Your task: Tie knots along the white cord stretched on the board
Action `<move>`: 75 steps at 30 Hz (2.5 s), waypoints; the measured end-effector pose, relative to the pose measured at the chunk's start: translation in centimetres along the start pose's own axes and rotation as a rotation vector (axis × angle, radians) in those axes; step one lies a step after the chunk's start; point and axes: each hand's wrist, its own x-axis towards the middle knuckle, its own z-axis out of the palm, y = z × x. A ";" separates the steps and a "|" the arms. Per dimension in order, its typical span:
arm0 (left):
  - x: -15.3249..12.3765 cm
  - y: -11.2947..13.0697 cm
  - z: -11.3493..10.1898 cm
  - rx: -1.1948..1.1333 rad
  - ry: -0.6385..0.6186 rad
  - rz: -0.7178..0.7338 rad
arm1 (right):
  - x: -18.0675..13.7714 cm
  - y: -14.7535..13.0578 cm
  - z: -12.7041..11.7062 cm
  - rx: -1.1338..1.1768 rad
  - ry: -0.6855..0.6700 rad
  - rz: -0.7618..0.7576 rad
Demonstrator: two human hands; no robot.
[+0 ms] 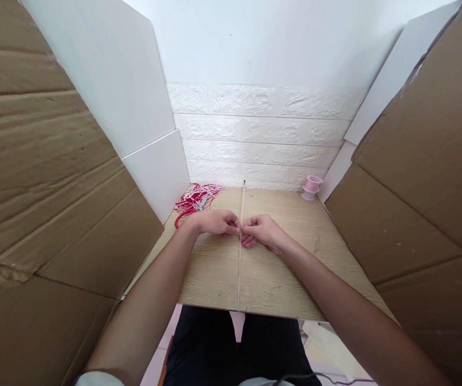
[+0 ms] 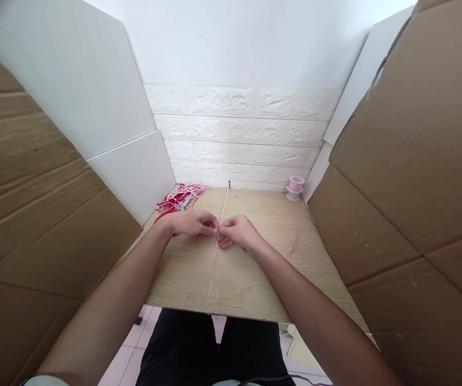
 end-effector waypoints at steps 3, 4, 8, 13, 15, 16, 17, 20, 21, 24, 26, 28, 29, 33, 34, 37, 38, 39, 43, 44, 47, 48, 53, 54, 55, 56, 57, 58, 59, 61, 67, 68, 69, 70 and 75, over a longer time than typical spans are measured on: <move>-0.3 0.2 -0.1 0.048 -0.003 -0.016 | -0.1 -0.1 0.0 -0.004 -0.003 0.001; -0.3 0.3 -0.1 0.064 -0.005 -0.027 | -0.1 -0.2 0.0 -0.006 -0.004 0.001; -0.6 0.7 -0.1 0.115 -0.016 -0.077 | -0.1 -0.2 -0.1 -0.019 -0.015 0.005; -0.5 1.0 0.0 0.108 -0.008 -0.101 | -0.4 -0.6 -0.1 -0.049 -0.040 0.030; -0.4 1.1 0.0 0.102 0.000 -0.111 | -0.5 -0.8 -0.3 -0.066 -0.060 0.048; -0.4 1.1 0.0 0.095 0.003 -0.116 | -0.6 -0.9 -0.5 -0.074 -0.071 0.058; -0.4 1.0 0.0 0.083 0.003 -0.120 | -0.7 -0.9 -0.6 -0.083 -0.084 0.069; -0.3 0.8 0.0 0.036 -0.009 -0.122 | -1.0 -1.1 -1.3 -0.143 -0.131 0.093; -0.3 0.7 0.0 0.027 -0.013 -0.124 | -1.2 -1.2 -1.6 -0.178 -0.151 0.093; -0.3 0.4 0.0 0.022 -0.017 -0.130 | -1.5 -1.5 -2.3 -0.308 -0.190 0.073; -0.2 0.2 -0.1 0.013 -0.018 -0.129 | -1.6 -1.7 -2.7 -0.405 -0.178 0.055; -0.2 0.1 -0.1 0.005 -0.019 -0.127 | -1.5 -1.7 -3.1 -0.499 -0.147 0.031; -0.1 0.0 -0.1 0.005 -0.021 -0.127 | -1.5 -1.7 -3.2 -0.541 -0.132 0.015; -0.1 -0.1 -0.2 0.018 -0.025 -0.134 | -1.3 -1.5 -3.6 -0.672 -0.110 -0.093; -0.2 -0.1 -0.3 0.021 -0.024 -0.140 | -1.3 -1.6 -3.6 -0.702 -0.107 -0.126; -0.3 0.0 -0.5 0.046 -0.007 -0.162 | -1.6 -1.8 -3.7 -0.776 -0.083 -0.181; -0.4 0.0 -0.5 0.055 0.010 -0.164 | -1.6 -1.9 -3.7 -0.789 -0.071 -0.183; -0.5 0.1 -0.6 0.061 0.031 -0.162 | -1.7 -1.9 -3.6 -0.796 -0.058 -0.183; -0.4 0.3 -0.5 0.061 0.080 -0.146 | -1.3 -1.4 -3.3 -0.798 -0.039 -0.212; -0.4 0.3 -0.4 0.057 0.077 -0.141 | -1.1 -1.1 -3.1 -0.798 -0.038 -0.227; -0.1 0.5 0.0 0.036 0.066 -0.101 | -0.6 -0.4 -2.6 -0.808 -0.014 -0.272; -0.1 0.6 0.0 0.029 0.069 -0.086 | -0.4 -0.3 -2.5 -0.811 -0.006 -0.284; -0.1 1.0 0.2 0.006 0.064 -0.073 | -0.5 -0.2 -2.1 -0.849 -0.013 -0.331; -0.1 1.0 0.2 0.012 0.056 -0.075 | -0.6 -0.3 -2.1 -0.868 -0.014 -0.338; -0.1 1.0 0.3 0.019 0.051 -0.076 | -0.7 -0.4 -2.0 -0.896 -0.013 -0.345; 0.0 1.0 0.3 0.025 0.049 -0.077 | -0.7 -0.5 -2.0 -0.929 -0.011 -0.351; 0.0 1.0 0.3 0.029 0.050 -0.077 | -0.8 -0.5 -1.9 -0.965 -0.008 -0.356; 0.1 0.9 0.3 0.031 0.051 -0.075 | -0.8 -0.6 -1.8 -1.000 -0.004 -0.361; 0.1 0.8 0.4 0.030 0.054 -0.073 | -0.9 -0.6 -1.7 -1.031 0.001 -0.365; 0.2 0.7 0.4 0.031 0.061 -0.070 | -0.9 -0.6 -1.6 -1.074 0.016 -0.363; 0.3 0.8 0.5 0.056 0.092 -0.053 | -0.8 -0.7 -1.4 -1.142 0.064 -0.291; 0.2 0.8 0.5 0.059 0.102 -0.056 | -0.8 -0.7 -1.4 -1.149 0.074 -0.285; 0.2 0.9 0.5 0.063 0.110 -0.060 | -0.8 -0.8 -1.5 -1.154 0.084 -0.282; 0.1 1.0 0.5 0.067 0.120 -0.067 | -0.8 -0.8 -1.5 -1.159 0.094 -0.280; -0.1 1.1 0.5 0.083 0.153 -0.109 | -0.7 -0.9 -1.6 -1.183 0.134 -0.250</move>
